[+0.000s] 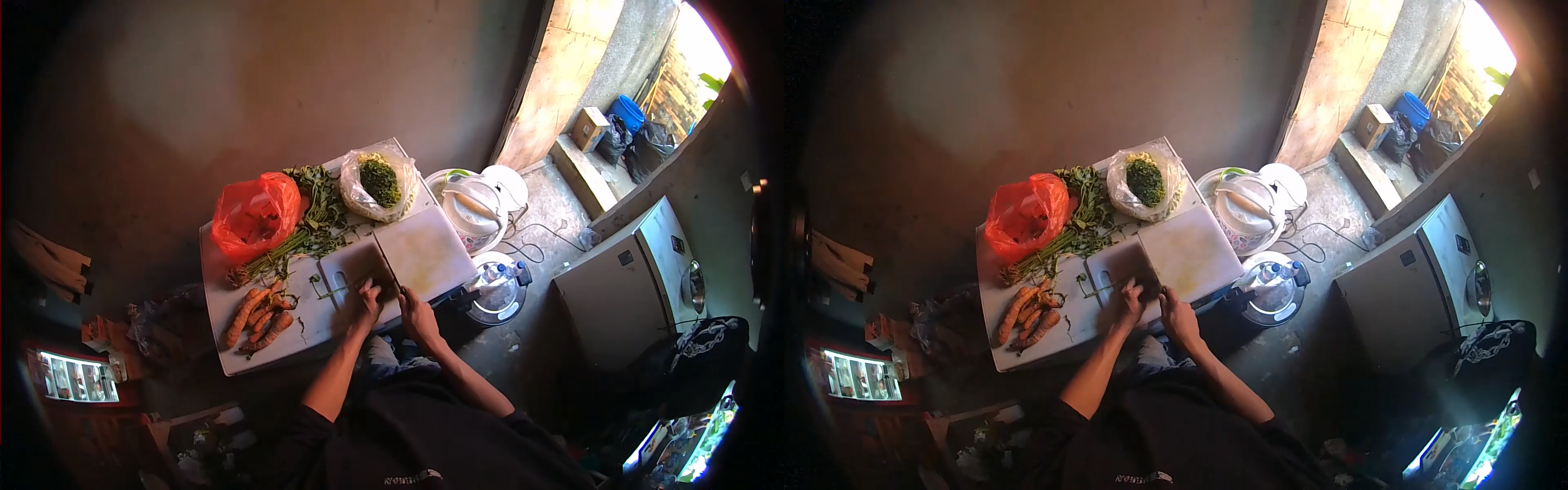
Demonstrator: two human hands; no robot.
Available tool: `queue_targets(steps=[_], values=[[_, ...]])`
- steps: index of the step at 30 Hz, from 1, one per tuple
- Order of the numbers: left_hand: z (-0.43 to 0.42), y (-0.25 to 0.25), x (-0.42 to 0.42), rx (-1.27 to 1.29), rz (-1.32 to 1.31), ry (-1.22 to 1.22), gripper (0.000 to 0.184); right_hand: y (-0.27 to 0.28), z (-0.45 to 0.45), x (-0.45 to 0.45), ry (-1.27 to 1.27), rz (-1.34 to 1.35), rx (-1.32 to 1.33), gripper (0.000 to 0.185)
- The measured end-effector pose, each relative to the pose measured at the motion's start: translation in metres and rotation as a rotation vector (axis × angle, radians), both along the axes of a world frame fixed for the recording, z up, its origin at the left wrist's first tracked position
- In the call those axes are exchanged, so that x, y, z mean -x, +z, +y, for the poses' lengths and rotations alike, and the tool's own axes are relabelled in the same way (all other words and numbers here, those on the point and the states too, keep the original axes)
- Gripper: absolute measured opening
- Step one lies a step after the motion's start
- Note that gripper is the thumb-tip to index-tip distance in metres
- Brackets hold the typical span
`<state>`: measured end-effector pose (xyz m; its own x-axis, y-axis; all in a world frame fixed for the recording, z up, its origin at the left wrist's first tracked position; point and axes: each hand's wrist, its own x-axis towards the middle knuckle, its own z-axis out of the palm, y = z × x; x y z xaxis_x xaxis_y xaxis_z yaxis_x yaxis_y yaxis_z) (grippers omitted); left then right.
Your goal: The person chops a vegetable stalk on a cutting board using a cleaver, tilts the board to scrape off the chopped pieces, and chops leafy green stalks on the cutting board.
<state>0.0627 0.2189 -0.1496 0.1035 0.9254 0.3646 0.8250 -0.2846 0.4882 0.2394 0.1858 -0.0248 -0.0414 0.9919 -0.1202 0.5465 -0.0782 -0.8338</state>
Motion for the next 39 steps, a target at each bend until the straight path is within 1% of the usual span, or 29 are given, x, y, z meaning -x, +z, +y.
queue_targets(steps=[1, 2, 4, 5, 7, 11, 13, 14, 16, 17, 19, 21, 23, 25, 26, 29, 30, 32, 33, 35, 38, 39], values=[[0.0, 0.003, 0.0, 0.055, 0.024, -0.002, 0.025, -0.001, 0.004, 0.001, 0.007, 0.006, -0.021, 0.035], [0.001, 0.005, -0.003, 0.055, 0.027, -0.008, 0.025, -0.002, 0.01, 0.001, 0.032, 0.001, 0.002, 0.036], [0.007, -0.005, -0.007, 0.042, -0.147, 0.013, 0.026, -0.003, 0.017, 0.0, 0.032, 0.004, -0.004, 0.036], [0.008, -0.01, -0.005, 0.04, -0.143, 0.008, 0.026, -0.003, 0.02, 0.001, 0.039, 0.005, -0.011, 0.037], [0.006, -0.002, 0.0, 0.135, -0.124, -0.029, 0.026, -0.002, 0.017, -0.003, 0.031, 0.006, -0.005, 0.037], [-0.001, 0.007, -0.002, 0.132, -0.042, 0.004, 0.026, 0.005, -0.001, -0.006, 0.005, 0.014, 0.016, 0.036], [-0.002, -0.001, -0.002, -0.139, -0.003, -0.007, 0.025, -0.001, 0.0, -0.004, 0.011, -0.004, 0.007, 0.036], [-0.003, -0.005, -0.002, -0.136, -0.006, -0.004, 0.025, -0.004, 0.0, -0.003, 0.013, -0.018, -0.003, 0.036], [-0.003, 0.0, -0.003, 0.022, -0.043, 0.001, 0.024, -0.003, 0.01, 0.0, 0.028, -0.024, -0.006, 0.036], [-0.002, 0.002, -0.004, 0.027, -0.042, -0.001, 0.024, -0.003, 0.014, 0.002, 0.037, -0.027, -0.012, 0.035], [0.002, 0.002, -0.005, 0.195, -0.145, 0.008, 0.025, -0.003, 0.017, 0.004, 0.014, 0.024, -0.057, 0.035], [-0.001, 0.005, -0.003, 0.18, -0.124, -0.006, 0.026, -0.002, 0.017, 0.001, 0.033, -0.021, 0.018, 0.034], [-0.004, 0.01, -0.002, 0.166, -0.098, -0.019, 0.027, -0.004, 0.008, -0.002, 0.019, -0.005, 0.007, 0.035], [-0.003, 0.004, -0.003, 0.122, -0.08, 0.015, 0.028, -0.002, 0.001, -0.001, 0.001, 0.007, -0.004, 0.035], [-0.004, 0.001, -0.003, 0.047, -0.074, 0.015, 0.03, -0.002, -0.001, 0.0, -0.007, -0.004, 0.019, 0.035], [-0.002, -0.007, -0.001, 0.053, -0.069, 0.001, 0.03, -0.004, 0.006, 0.002, 0.002, -0.045, 0.053, 0.035], [-0.002, -0.003, -0.001, 0.055, -0.068, -0.001, 0.03, -0.004, 0.009, 0.002, 0.021, -0.071, 0.065, 0.034], [0.001, 0.008, -0.001, 0.237, -0.113, -0.023, 0.029, -0.006, 0.011, 0.002, 0.017, -0.073, 0.06, 0.034], [0.0, 0.006, -0.002, 0.235, -0.109, -0.025, 0.029, -0.006, 0.013, 0.004, 0.015, -0.075, 0.053, 0.034], [-0.006, 0.002, -0.003, 0.094, -0.121, 0.002, 0.028, -0.005, 0.008, 0.001, 0.009, -0.05, 0.027, 0.035], [-0.003, -0.021, 0.005, 0.042, -0.047, -0.028, 0.031, -0.001, -0.001, -0.002, 0.005, -0.031, 0.026, 0.036], [-0.003, -0.02, 0.005, 0.043, -0.048, -0.029, 0.031, 0.0, -0.003, -0.004, 0.006, -0.034, 0.047, 0.036]])
